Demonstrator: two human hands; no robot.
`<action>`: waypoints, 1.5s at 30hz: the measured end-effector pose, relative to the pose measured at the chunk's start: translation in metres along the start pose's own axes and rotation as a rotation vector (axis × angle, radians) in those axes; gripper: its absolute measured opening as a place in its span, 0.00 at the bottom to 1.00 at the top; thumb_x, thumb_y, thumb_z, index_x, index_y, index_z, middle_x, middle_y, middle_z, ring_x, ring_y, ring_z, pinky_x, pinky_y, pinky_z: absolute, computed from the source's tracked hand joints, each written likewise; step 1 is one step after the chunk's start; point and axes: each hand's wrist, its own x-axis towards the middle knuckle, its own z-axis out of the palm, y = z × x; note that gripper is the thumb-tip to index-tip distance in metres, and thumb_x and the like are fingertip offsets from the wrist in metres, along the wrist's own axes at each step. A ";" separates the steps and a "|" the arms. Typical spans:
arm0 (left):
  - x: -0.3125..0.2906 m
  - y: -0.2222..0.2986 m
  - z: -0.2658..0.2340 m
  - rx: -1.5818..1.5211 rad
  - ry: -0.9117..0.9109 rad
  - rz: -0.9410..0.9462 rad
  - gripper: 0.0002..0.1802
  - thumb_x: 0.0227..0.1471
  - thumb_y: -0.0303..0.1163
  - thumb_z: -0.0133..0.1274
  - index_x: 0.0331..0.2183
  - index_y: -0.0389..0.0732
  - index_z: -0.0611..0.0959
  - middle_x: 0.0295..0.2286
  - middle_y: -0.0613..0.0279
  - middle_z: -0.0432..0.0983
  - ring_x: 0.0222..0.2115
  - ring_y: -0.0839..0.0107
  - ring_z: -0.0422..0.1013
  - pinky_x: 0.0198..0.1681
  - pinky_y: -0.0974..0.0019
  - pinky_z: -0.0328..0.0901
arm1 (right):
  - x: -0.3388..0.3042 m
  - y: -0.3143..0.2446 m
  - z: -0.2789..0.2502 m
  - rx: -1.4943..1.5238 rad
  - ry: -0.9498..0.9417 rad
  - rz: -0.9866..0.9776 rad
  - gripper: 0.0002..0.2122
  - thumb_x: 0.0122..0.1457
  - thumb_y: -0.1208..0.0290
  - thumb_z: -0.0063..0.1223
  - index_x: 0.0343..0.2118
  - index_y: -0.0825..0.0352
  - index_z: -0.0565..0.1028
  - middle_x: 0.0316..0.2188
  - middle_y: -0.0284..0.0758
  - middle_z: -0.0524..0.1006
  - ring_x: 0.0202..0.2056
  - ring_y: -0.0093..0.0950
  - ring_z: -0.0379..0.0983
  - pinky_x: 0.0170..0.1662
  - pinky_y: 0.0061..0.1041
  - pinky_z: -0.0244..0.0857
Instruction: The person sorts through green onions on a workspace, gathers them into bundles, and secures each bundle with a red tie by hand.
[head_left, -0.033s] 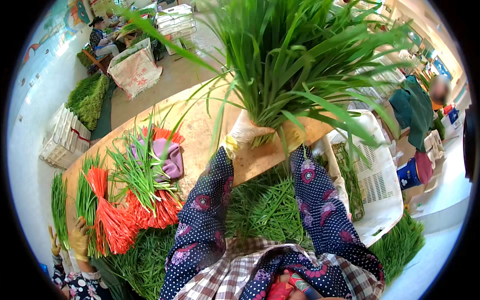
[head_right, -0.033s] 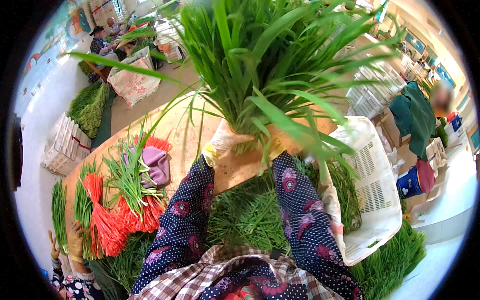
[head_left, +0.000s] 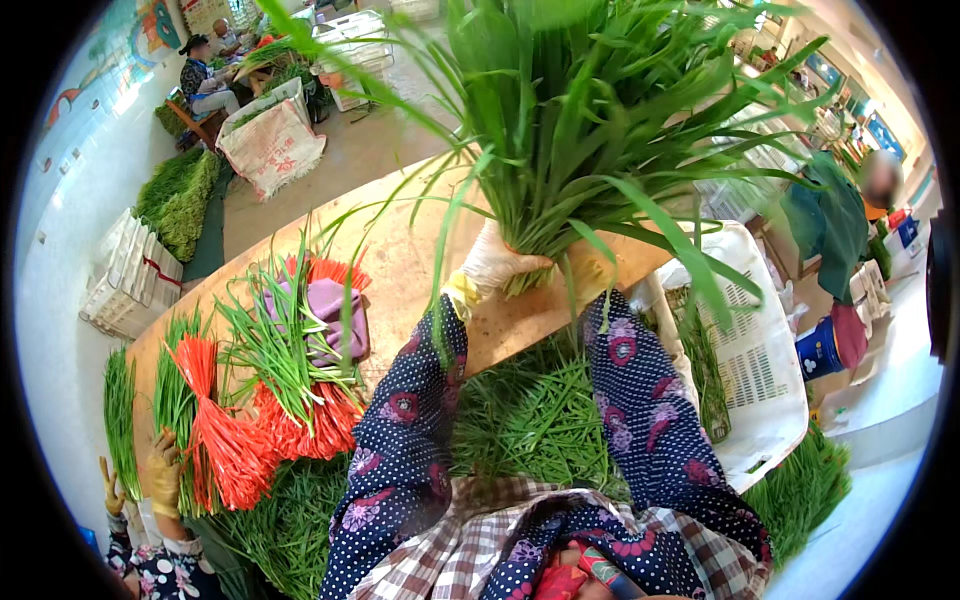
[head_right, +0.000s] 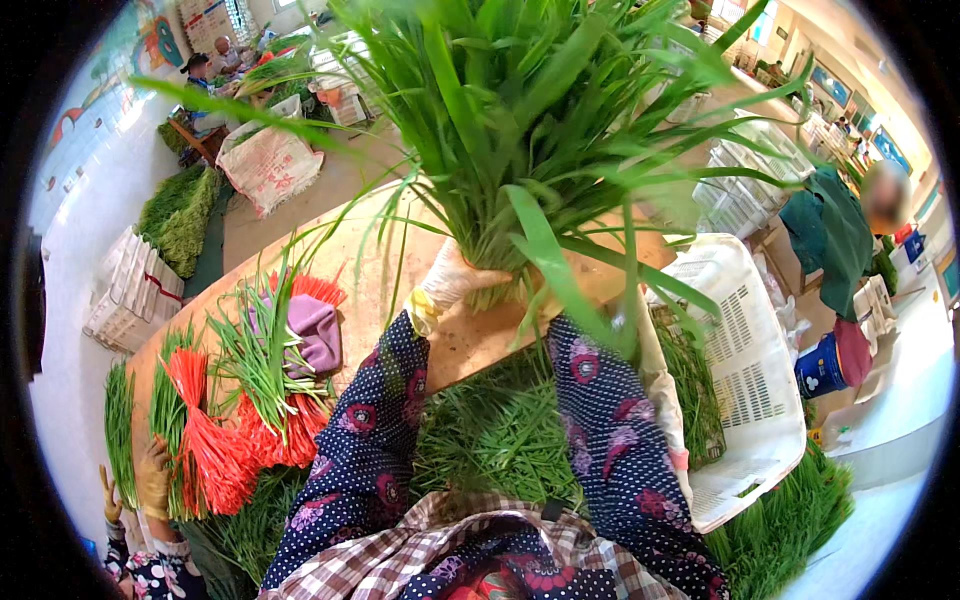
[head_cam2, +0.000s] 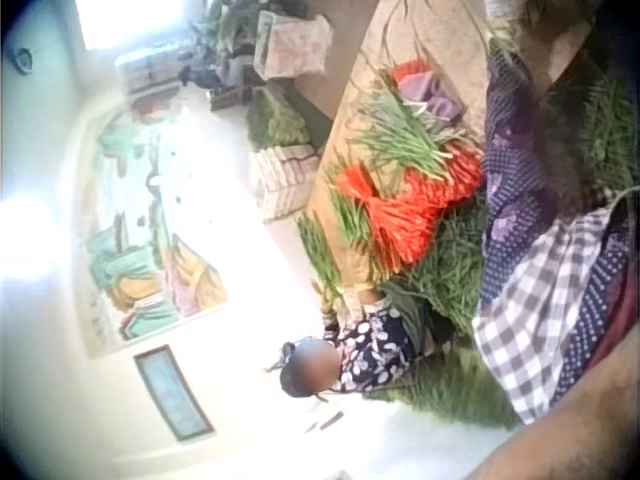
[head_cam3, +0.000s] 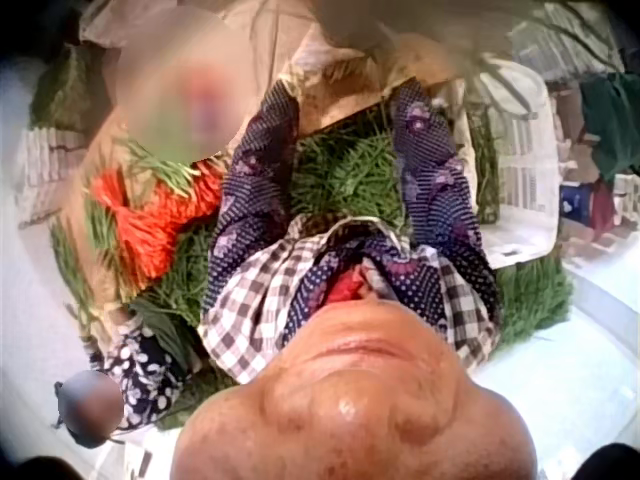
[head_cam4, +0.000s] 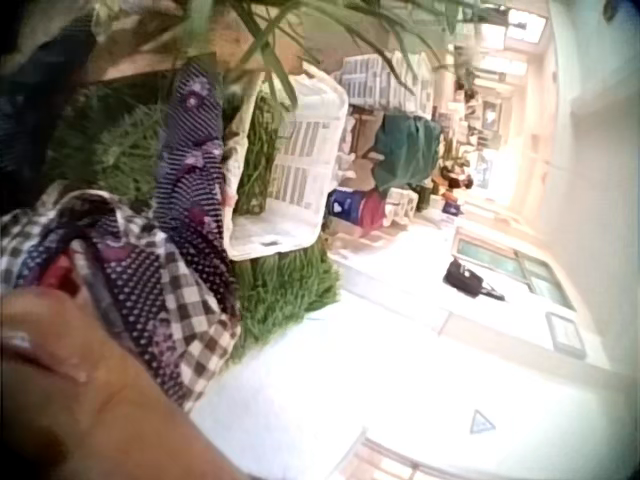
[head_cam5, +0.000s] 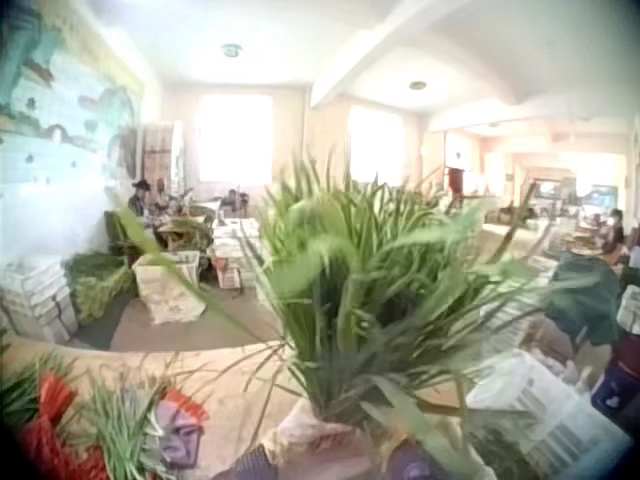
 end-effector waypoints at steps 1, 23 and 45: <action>0.001 0.002 0.000 0.079 0.004 -0.004 0.40 0.30 0.21 0.66 0.48 0.35 0.65 0.45 0.58 0.66 0.45 0.67 0.65 0.49 0.65 0.63 | -0.001 0.000 0.000 0.000 -0.003 0.003 0.13 0.55 0.71 0.44 0.42 0.70 0.68 0.32 0.35 0.74 0.34 0.26 0.69 0.39 0.24 0.64; -0.023 -0.027 0.002 0.143 0.027 0.176 0.53 0.27 0.31 0.69 0.54 0.36 0.56 0.48 0.53 0.62 0.49 0.65 0.60 0.54 0.63 0.56 | -0.006 0.000 0.012 0.061 -0.011 -0.004 0.12 0.56 0.70 0.44 0.41 0.70 0.69 0.31 0.35 0.74 0.33 0.26 0.70 0.38 0.24 0.64; -0.008 -0.044 0.011 0.105 0.047 0.223 0.56 0.24 0.33 0.71 0.54 0.33 0.57 0.49 0.52 0.61 0.50 0.62 0.59 0.53 0.63 0.56 | -0.022 -0.001 -0.003 0.107 0.015 0.002 0.12 0.57 0.68 0.43 0.41 0.69 0.70 0.30 0.35 0.74 0.32 0.26 0.70 0.38 0.25 0.65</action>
